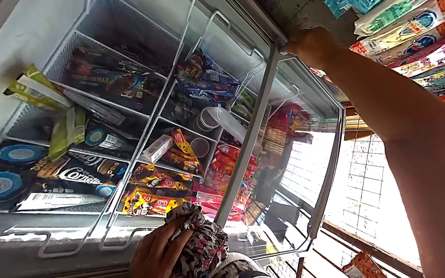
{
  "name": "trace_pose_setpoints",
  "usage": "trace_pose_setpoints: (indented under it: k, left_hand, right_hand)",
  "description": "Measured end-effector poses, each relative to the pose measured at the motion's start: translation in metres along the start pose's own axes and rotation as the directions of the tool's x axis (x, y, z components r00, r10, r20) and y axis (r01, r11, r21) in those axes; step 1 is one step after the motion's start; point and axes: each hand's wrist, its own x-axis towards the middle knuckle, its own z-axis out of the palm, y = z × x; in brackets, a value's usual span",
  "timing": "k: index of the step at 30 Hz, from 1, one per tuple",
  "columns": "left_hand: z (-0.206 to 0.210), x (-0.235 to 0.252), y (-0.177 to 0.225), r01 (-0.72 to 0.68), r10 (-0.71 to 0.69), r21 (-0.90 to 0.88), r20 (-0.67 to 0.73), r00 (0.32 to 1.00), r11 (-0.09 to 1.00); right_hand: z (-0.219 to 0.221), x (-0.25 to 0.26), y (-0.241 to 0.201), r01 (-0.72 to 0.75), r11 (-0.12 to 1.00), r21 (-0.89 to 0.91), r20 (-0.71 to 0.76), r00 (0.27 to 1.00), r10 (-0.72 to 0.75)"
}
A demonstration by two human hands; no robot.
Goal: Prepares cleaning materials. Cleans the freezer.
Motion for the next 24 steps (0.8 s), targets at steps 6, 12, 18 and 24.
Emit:
trace_pose_setpoints:
  k: [6, 12, 18, 24]
  left_hand:
    - [-0.001, -0.001, 0.0, 0.0, 0.0, 0.007, -0.008, 1.0, 1.0]
    - [0.001, -0.002, 0.001, 0.013, -0.013, 0.001, -0.027, 1.0, 1.0]
    - [0.004, -0.003, 0.0, 0.006, -0.006, -0.002, -0.05, 0.999, 1.0]
    - [0.008, -0.004, -0.001, 0.003, -0.003, 0.0, -0.085, 0.996, 1.0]
  right_hand:
    - [-0.016, 0.024, -0.012, -0.437, 0.854, 0.282, 0.163, 0.899, 0.406]
    - [-0.03, 0.065, -0.008, -0.803, -0.034, 0.595, 0.558, 0.382, 0.737]
    - [-0.042, 0.074, -0.012, -0.887, -0.039, 0.46, 0.608, 0.283, 0.741]
    - [-0.049, 0.069, -0.021, -0.896, 0.038, 0.442, 0.637, 0.343, 0.691]
